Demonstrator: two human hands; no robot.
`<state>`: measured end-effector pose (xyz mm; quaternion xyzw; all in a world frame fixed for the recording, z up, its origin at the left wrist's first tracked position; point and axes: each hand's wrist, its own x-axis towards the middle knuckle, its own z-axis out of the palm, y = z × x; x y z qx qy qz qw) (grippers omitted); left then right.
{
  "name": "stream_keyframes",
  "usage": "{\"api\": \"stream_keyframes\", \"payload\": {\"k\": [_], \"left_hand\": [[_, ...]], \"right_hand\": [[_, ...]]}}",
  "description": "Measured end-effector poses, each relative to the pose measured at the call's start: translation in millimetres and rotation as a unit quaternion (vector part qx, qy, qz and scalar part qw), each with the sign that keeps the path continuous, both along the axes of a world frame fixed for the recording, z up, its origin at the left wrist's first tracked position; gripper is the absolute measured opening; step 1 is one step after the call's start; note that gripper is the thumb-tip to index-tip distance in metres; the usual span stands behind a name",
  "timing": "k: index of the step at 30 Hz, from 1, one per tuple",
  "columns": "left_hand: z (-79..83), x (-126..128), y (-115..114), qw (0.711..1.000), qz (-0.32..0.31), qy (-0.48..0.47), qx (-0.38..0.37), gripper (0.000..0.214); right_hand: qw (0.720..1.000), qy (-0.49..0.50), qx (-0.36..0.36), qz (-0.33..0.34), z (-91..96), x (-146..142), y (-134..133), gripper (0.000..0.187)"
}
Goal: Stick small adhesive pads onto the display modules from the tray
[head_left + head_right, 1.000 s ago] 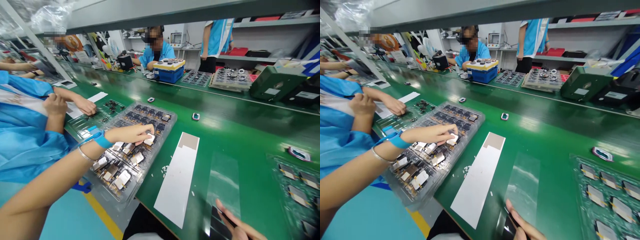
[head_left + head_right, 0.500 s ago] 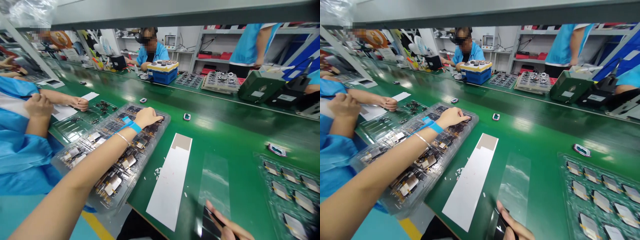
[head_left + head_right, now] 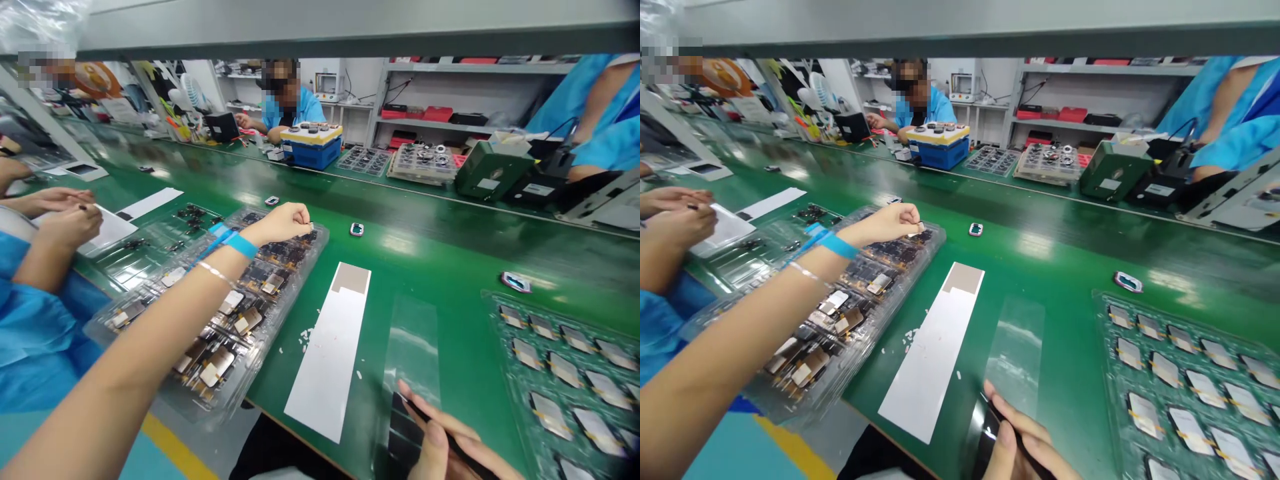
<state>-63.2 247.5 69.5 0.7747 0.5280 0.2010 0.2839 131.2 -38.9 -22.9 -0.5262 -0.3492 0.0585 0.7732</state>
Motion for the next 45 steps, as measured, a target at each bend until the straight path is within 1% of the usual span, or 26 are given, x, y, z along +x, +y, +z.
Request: {"api": "stream_keyframes", "payload": {"k": [2,4,5,7,9,11,13,15,18,20,24,29,32,38,42,45], "left_hand": [[11.0,6,-32,0.998,-0.056,-0.036,0.001,0.009],[18.9,11,-72,0.991,-0.121,-0.058,-0.004,0.011],[21.1,13,-94,0.985,-0.162,-0.053,0.025,0.009],[21.3,15,-136,0.978,-0.208,0.009,0.034,0.004],[16.0,14,-171,0.972,-0.225,0.052,0.031,0.006],[6.3,15,-199,0.969,-0.234,0.062,0.039,0.009],[-5.4,19,-218,0.966,-0.246,0.052,0.051,0.009],[-17.3,27,-232,0.96,-0.267,0.045,0.064,0.01],[-33.8,47,-243,0.95,-0.299,0.04,0.083,0.017],[-43.8,62,-245,0.941,-0.323,0.043,0.096,0.022],[-60.0,85,-241,0.922,-0.365,0.059,0.115,0.022],[-69.2,93,-235,0.923,-0.373,0.039,0.09,0.018],[-70.9,93,-233,0.923,-0.376,0.034,0.077,0.018],[-70.4,94,-232,0.929,-0.366,0.023,0.041,0.015],[-70.8,95,-229,0.94,-0.341,0.004,0.005,0.014],[-74.7,93,-228,0.953,-0.301,-0.031,-0.002,0.014]], "right_hand": [[0.999,0.015,0.038,-0.007,2.2,-1,5,0.024],[0.999,0.021,0.041,-0.011,1.2,2,5,0.024],[0.999,0.023,0.039,-0.012,0.6,3,4,0.024],[0.999,0.024,0.028,-0.01,0.5,8,0,0.023],[0.999,0.021,0.017,-0.016,2.6,13,-4,0.022],[0.999,0.02,-0.003,-0.025,5.4,22,-8,0.021],[0.998,0.024,-0.052,-0.019,6.8,33,-12,0.019],[0.993,0.027,-0.116,0.015,5.2,46,-16,0.018],[0.978,0.021,-0.192,0.082,-3.2,59,-20,0.021],[0.969,0.026,-0.221,0.104,-11.1,61,-22,0.023],[0.961,0.027,-0.253,0.108,-23.9,59,-23,0.022],[0.953,0.026,-0.276,0.122,-25.8,59,-24,0.021],[0.952,0.047,-0.28,0.117,-24.5,59,-24,0.023],[0.951,0.047,-0.286,0.106,-26.1,58,-22,0.025],[0.966,0.055,-0.239,0.088,-23.8,58,-21,0.025],[0.974,0.069,-0.204,0.077,-18.8,59,-24,0.026]]}}
